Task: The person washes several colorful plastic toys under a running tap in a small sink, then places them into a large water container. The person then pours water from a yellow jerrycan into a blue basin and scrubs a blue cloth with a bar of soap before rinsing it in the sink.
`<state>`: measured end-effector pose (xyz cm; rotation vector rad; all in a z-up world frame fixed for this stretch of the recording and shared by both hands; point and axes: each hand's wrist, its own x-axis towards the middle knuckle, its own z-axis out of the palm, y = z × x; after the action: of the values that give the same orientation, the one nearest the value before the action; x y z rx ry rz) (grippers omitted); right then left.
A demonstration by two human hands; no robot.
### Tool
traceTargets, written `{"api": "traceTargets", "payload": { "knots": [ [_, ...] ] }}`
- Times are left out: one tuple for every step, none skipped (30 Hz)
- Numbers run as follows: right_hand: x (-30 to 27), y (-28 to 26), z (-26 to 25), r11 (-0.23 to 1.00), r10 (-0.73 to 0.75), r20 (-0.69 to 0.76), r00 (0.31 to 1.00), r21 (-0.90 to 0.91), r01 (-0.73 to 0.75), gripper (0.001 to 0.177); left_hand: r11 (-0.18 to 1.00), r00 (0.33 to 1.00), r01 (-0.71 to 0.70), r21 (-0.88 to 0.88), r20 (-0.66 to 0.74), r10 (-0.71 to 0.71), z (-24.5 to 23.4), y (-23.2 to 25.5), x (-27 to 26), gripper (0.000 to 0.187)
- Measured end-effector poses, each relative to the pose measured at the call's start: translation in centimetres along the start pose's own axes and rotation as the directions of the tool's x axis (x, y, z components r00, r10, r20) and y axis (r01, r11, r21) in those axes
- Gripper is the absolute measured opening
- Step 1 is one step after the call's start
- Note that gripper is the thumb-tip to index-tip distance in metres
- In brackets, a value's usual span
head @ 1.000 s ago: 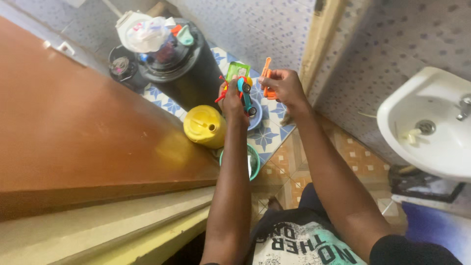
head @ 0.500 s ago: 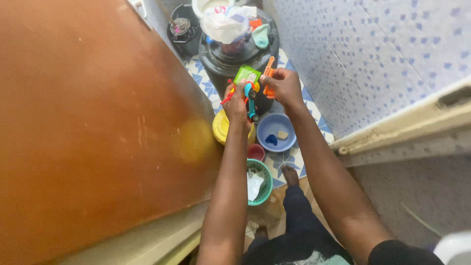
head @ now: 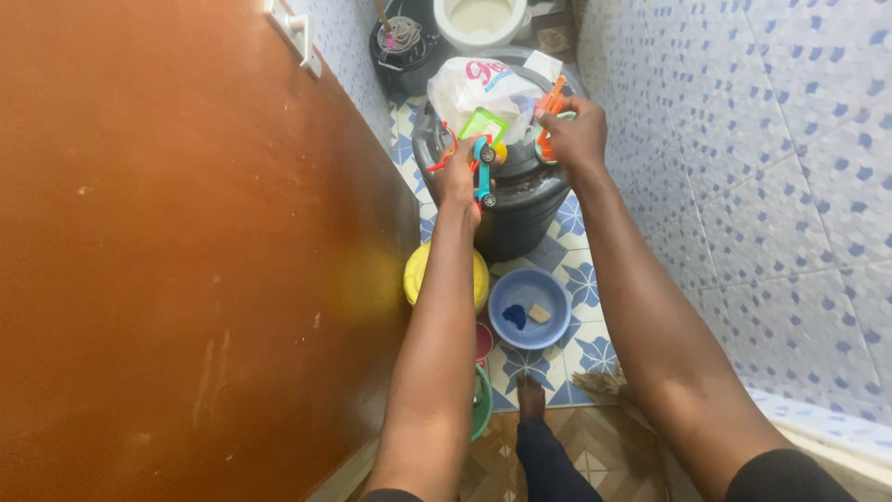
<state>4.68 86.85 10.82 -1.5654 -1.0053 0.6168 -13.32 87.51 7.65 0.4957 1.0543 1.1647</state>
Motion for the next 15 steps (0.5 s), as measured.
{"api": "traceTargets", "payload": {
  "knots": [
    [1.4, 0.7, 0.5, 1.0, 0.007, 0.017, 1.0, 0.005, -0.007, 0.019, 1.0, 1.0, 0.001, -0.016, -0.003, -0.001, 0.2, 0.1, 1.1, 0.033],
    [2.6, 1.4, 1.2, 1.0, 0.013, 0.034, 0.999, 0.01, -0.014, 0.02, 1.0, 1.0, 0.001, -0.031, -0.005, -0.002, 0.4, 0.1, 2.1, 0.033],
    [3.7, 2.0, 1.8, 1.0, 0.02, 0.048, 0.999, 0.014, -0.02, 0.021, 0.999, 1.0, 0.003, -0.046, -0.004, -0.003, 0.7, 0.1, 3.1, 0.034],
    [4.6, 2.6, 2.3, 0.999, 0.037, 0.05, 0.998, -0.006, -0.037, 0.021, 0.999, 1.0, 0.015, -0.049, -0.016, -0.016, 1.1, -0.1, 4.0, 0.035],
    [5.4, 3.1, 3.0, 0.998, 0.055, 0.054, 0.997, -0.022, -0.054, 0.021, 0.998, 0.999, 0.025, -0.05, -0.031, -0.027, 1.3, -0.2, 4.8, 0.036],
    [6.1, 3.6, 3.6, 0.997, 0.073, 0.058, 0.996, -0.039, -0.071, 0.022, 0.998, 0.998, 0.035, -0.051, -0.046, -0.038, 1.4, -0.3, 5.5, 0.037],
    [6.6, 4.3, 4.1, 0.995, 0.102, 0.12, 0.988, -0.005, -0.102, 0.019, 0.998, 0.998, 0.029, -0.048, -0.047, -0.031, 1.5, -0.5, 6.1, 0.037],
    [7.1, 5.0, 4.6, 0.99, 0.129, 0.181, 0.975, 0.027, -0.136, 0.017, 0.999, 0.999, 0.022, -0.045, -0.047, -0.024, 1.6, -0.8, 6.6, 0.036],
    [7.4, 5.6, 5.2, 0.983, 0.154, 0.241, 0.958, 0.058, -0.172, 0.015, 0.999, 0.999, 0.016, -0.039, -0.046, -0.018, 1.6, -1.1, 7.1, 0.036],
    [7.4, 6.3, 5.8, 0.977, 0.181, 0.269, 0.946, 0.063, -0.205, 0.013, 0.999, 0.998, 0.023, -0.026, -0.065, -0.024, 1.5, -1.4, 7.6, 0.035],
    [7.4, 6.9, 6.1, 0.969, 0.209, 0.292, 0.933, 0.065, -0.237, 0.012, 0.999, 0.996, 0.032, -0.014, -0.078, -0.033, 1.6, -1.8, 8.2, 0.034],
    [7.4, 7.3, 6.2, 0.961, 0.236, 0.315, 0.919, 0.066, -0.269, 0.011, 0.999, 0.995, 0.042, -0.002, -0.091, -0.042, 1.7, -2.2, 8.7, 0.033],
    [7.4, 7.4, 6.4, 0.956, 0.248, 0.327, 0.912, 0.071, -0.285, 0.01, 0.999, 0.994, 0.025, -0.02, -0.101, -0.027, 1.7, -2.5, 9.3, 0.032],
    [7.1, 7.5, 6.6, 0.95, 0.26, 0.338, 0.905, 0.077, -0.302, 0.01, 0.999, 0.994, 0.007, -0.039, -0.112, -0.012, 1.8, -2.7, 9.7, 0.032],
    [6.9, 7.5, 6.5, 0.944, 0.273, 0.349, 0.896, 0.08, -0.319, 0.01, 0.998, 0.992, -0.008, -0.058, -0.123, 0.001, 1.9, -2.9, 9.8, 0.031]
  ]
}}
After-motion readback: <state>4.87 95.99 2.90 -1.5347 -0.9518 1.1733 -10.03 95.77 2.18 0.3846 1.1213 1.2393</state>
